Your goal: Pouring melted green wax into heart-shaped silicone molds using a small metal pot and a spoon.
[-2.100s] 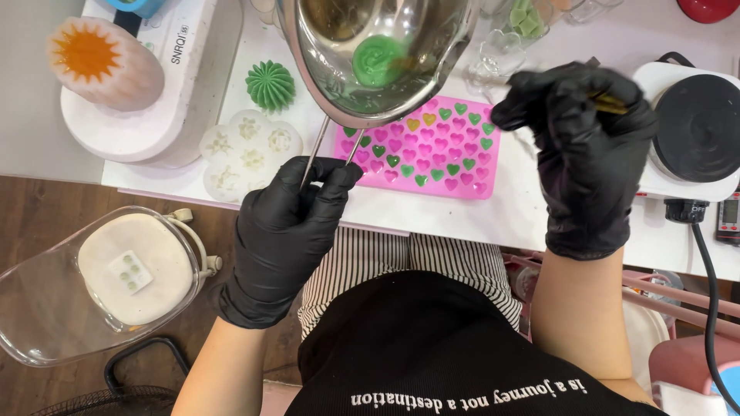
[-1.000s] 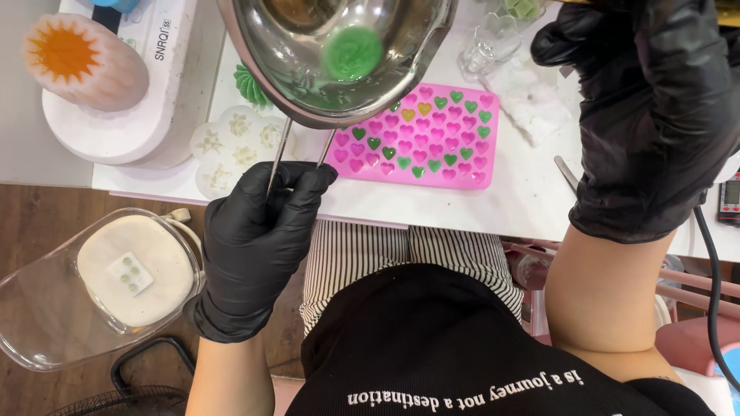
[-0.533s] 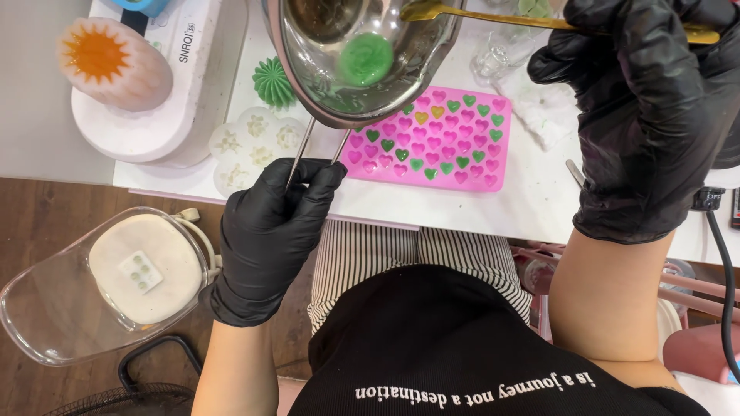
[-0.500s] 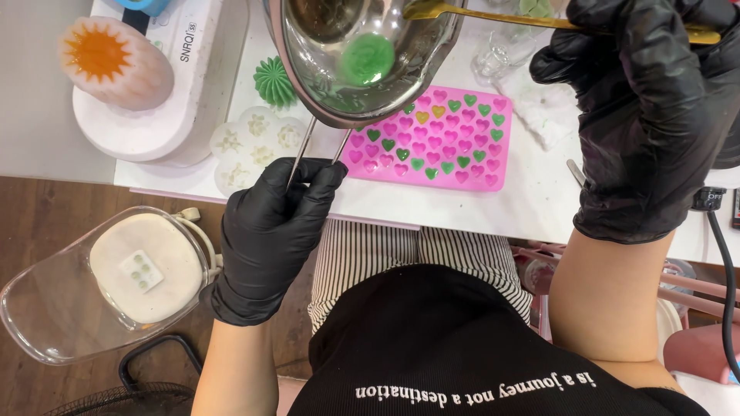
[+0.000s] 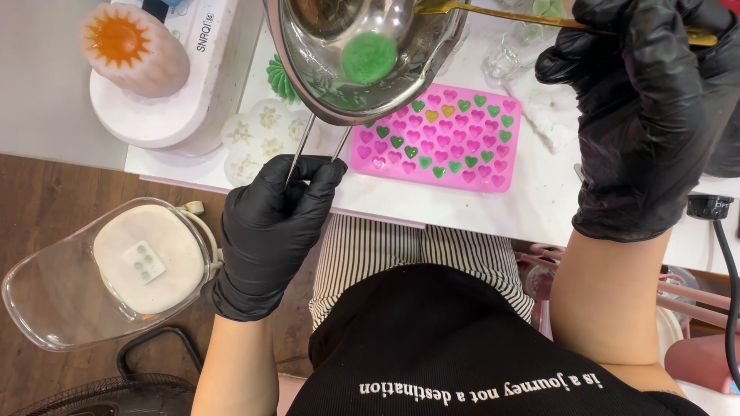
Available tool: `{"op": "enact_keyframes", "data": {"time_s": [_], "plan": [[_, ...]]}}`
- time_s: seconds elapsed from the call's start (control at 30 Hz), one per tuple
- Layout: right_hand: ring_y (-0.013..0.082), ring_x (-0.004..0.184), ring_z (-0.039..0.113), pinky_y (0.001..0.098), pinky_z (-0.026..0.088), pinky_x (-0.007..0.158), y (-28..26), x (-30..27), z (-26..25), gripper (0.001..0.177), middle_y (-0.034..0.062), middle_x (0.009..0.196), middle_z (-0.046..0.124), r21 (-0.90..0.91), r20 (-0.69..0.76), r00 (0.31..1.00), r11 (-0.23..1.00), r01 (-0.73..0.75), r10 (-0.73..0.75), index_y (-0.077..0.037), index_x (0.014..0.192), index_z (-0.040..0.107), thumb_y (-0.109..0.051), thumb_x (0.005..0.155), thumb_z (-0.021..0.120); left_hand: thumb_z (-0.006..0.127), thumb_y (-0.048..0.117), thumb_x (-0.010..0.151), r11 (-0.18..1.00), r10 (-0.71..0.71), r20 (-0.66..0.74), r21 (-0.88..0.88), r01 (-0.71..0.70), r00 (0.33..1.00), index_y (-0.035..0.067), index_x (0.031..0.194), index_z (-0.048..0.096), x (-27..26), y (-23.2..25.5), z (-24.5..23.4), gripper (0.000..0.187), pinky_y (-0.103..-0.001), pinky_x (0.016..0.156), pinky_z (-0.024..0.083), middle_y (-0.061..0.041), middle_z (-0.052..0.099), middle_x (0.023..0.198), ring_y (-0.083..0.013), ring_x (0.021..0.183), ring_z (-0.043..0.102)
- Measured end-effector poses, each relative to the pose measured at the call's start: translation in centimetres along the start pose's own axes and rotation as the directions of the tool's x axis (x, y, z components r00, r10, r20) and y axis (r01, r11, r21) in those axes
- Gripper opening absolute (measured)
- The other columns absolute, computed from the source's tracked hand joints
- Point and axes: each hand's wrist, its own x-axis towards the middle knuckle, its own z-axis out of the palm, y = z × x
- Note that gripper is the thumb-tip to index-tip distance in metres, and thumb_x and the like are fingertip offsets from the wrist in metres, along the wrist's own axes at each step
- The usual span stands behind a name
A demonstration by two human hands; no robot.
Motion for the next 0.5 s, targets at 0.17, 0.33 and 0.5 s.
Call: {"op": "enact_keyframes", "data": {"time_s": [0.17, 0.33, 0.5], "plan": [[0.0297, 0.088, 0.064, 0.0418, 0.055, 0.079, 0.6, -0.5, -0.9, 0.015, 0.0197, 0.115, 0.065, 0.004, -0.018, 1.0, 1.0, 0.006, -0.006, 0.006, 0.126, 0.059, -0.009, 0.122, 0.058, 0.079, 0.011, 0.097, 1.0, 0.023, 0.003, 0.021, -0.023, 1.0, 0.006, 0.107, 0.072, -0.2, -0.3, -0.1, 0.013, -0.025, 0.06, 0.052, -0.004, 0.076, 0.083, -0.0091, 0.063, 0.069], [0.03, 0.086, 0.064, 0.0419, 0.055, 0.078, 3.9, -1.4, -1.9, 0.017, 0.0204, 0.115, 0.065, 0.003, -0.041, 0.999, 1.0, 0.014, -0.014, 0.007, 0.125, 0.059, -0.01, 0.122, 0.058, 0.079, 0.008, 0.097, 0.995, 0.099, -0.015, 0.01, -0.099, 0.995, 0.005, 0.111, 0.07, -0.4, -0.7, 0.1, 0.017, -0.025, 0.067, 0.056, -0.006, 0.078, 0.092, -0.0117, 0.074, 0.076], [0.0304, 0.085, 0.063, 0.0419, 0.054, 0.077, 1.5, -1.9, -0.7, 0.018, 0.0211, 0.115, 0.064, 0.002, -0.065, 0.997, 1.0, 0.03, -0.03, 0.007, 0.124, 0.059, -0.011, 0.122, 0.058, 0.08, 0.008, 0.096, 0.992, 0.116, -0.023, 0.055, -0.115, 0.993, 0.006, 0.111, 0.071, -0.1, -0.4, 0.2, 0.018, -0.026, 0.066, 0.055, -0.006, 0.078, 0.092, -0.0133, 0.074, 0.077]]}}
